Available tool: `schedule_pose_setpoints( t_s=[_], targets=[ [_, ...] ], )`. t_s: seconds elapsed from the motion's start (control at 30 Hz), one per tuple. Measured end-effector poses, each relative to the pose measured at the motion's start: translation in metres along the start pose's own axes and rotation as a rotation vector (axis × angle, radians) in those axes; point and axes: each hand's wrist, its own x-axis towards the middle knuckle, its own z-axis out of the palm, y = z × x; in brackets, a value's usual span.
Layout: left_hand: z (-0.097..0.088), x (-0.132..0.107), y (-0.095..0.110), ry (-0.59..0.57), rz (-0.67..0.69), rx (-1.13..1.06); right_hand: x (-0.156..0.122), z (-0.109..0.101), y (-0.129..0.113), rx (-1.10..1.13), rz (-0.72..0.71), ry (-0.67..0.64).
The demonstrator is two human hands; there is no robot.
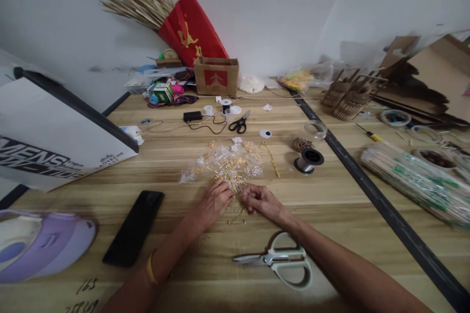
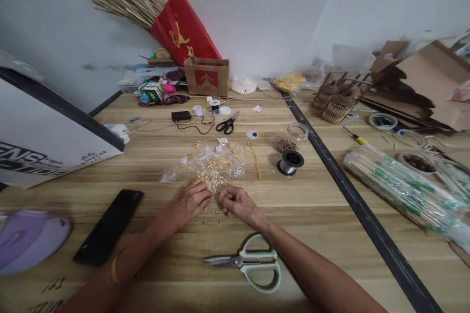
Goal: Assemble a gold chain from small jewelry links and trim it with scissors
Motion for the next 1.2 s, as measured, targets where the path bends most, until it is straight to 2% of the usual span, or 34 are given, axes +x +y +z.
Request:
schedule_pose_setpoints(
  t_s=[0.27,0.7,1.0,1.2],
  targets=[
    [0.001,0.0,0.0,0.025,-0.021,0.041,0.0,0.0,-0.001,-0.019,-0.003,-0.01],
    [0.005,-0.006,-0.012,0.13,-0.07,-0.057,-0.001,0.001,-0.001,-0.03,0.01,-0.006],
    [0.001,-0.001,-0.002,0.082,-0.038,-0.105,0.0,0.002,0.001,-0.04,0.004,-0.013],
    [0.004,0.001,-0.004,0.088,-0.049,-0.092,0.0,0.001,0.002,-0.03,-0.001,-0.023]
  ],
)
